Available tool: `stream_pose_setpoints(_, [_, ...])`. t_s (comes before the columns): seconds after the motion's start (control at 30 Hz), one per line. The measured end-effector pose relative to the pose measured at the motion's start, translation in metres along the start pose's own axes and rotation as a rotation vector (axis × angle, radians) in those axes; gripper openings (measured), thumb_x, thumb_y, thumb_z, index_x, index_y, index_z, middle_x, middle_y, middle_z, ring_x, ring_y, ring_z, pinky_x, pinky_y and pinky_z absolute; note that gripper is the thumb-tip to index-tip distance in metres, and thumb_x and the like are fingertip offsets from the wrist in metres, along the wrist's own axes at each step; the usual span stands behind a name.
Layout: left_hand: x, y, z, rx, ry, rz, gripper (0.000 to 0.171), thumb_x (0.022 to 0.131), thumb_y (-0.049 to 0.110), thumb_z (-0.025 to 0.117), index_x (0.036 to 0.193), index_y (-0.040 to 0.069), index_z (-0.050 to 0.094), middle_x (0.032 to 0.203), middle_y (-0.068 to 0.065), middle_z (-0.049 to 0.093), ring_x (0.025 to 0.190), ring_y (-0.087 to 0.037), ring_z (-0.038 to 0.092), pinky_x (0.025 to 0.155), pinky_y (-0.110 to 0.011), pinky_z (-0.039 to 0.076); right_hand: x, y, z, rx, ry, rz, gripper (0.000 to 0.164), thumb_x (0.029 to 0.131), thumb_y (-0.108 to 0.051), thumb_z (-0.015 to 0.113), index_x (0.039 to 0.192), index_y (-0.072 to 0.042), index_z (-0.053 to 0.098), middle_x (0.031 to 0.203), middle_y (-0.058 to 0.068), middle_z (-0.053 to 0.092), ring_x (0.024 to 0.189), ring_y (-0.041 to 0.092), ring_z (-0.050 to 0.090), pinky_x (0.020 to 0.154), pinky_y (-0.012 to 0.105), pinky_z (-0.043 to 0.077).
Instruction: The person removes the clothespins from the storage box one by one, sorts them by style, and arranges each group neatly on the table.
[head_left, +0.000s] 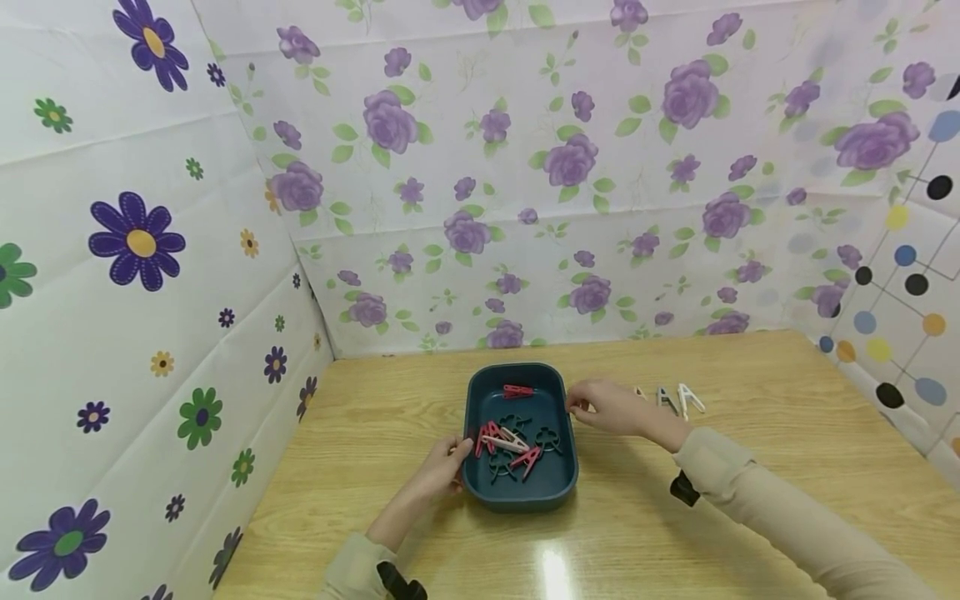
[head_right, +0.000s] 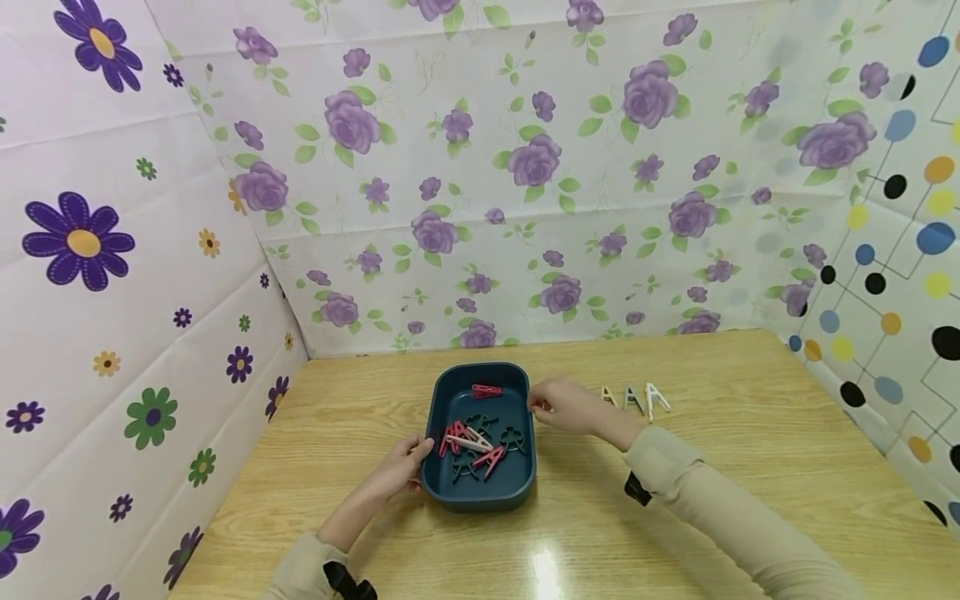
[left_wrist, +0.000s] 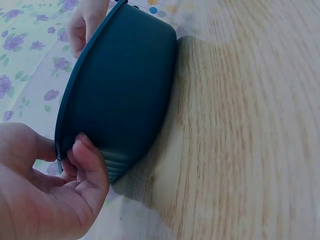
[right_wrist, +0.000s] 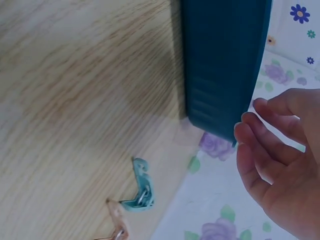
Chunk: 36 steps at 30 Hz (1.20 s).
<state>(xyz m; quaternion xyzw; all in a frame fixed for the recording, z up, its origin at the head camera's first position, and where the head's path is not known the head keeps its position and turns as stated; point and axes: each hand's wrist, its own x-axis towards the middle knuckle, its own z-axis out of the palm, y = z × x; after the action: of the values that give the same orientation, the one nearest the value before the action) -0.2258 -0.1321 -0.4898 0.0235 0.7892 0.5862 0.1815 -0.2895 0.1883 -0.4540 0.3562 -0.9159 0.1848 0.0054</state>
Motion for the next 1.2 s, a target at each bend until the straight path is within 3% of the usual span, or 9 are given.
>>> stream_pose_setpoints(0.27, [-0.001, 0.0, 0.0, 0.008, 0.009, -0.007, 0.037, 0.106, 0.03, 0.039, 0.114, -0.004, 0.05, 0.079, -0.007, 0.052, 0.062, -0.012, 0.048, 0.055, -0.025, 0.042, 0.006, -0.01, -0.005, -0.004, -0.041, -0.055, 0.01, 0.096, -0.012, 0.058, 0.097, -0.011, 0.067, 0.094, -0.001, 0.064, 0.077, 0.007, 0.056, 0.068, 0.027, 0.048])
stream_pose_setpoints(0.67, [0.001, -0.001, 0.0, -0.002, 0.011, -0.014, 0.036, 0.105, 0.029, 0.04, 0.114, -0.004, 0.051, 0.075, -0.004, 0.053, 0.059, -0.012, 0.049, 0.054, -0.025, 0.041, 0.019, -0.022, -0.001, -0.037, -0.053, -0.071, 0.01, 0.096, -0.017, 0.057, 0.094, -0.022, 0.065, 0.091, -0.007, 0.061, 0.073, 0.003, 0.052, 0.066, 0.023, 0.047])
stream_pose_setpoints(0.97, [0.002, -0.003, 0.0, -0.018, -0.002, 0.005, 0.036, 0.105, 0.031, 0.042, 0.113, -0.003, 0.051, 0.07, -0.002, 0.053, 0.057, -0.012, 0.049, 0.054, -0.026, 0.041, 0.035, -0.033, 0.01, 0.01, -0.121, -0.117, 0.013, 0.097, -0.014, 0.054, 0.099, -0.012, 0.067, 0.087, -0.004, 0.06, 0.07, 0.005, 0.047, 0.069, 0.025, 0.046])
stream_pose_setpoints(1.2, [-0.01, 0.012, 0.002, -0.02, 0.012, 0.024, 0.033, 0.105, 0.023, 0.04, 0.11, -0.008, 0.049, 0.068, -0.004, 0.051, 0.056, -0.012, 0.048, 0.054, -0.026, 0.04, 0.047, -0.041, 0.013, 0.029, -0.196, -0.134, 0.015, 0.096, -0.013, 0.054, 0.1, -0.009, 0.068, 0.084, -0.005, 0.062, 0.066, 0.003, 0.048, 0.065, 0.021, 0.044])
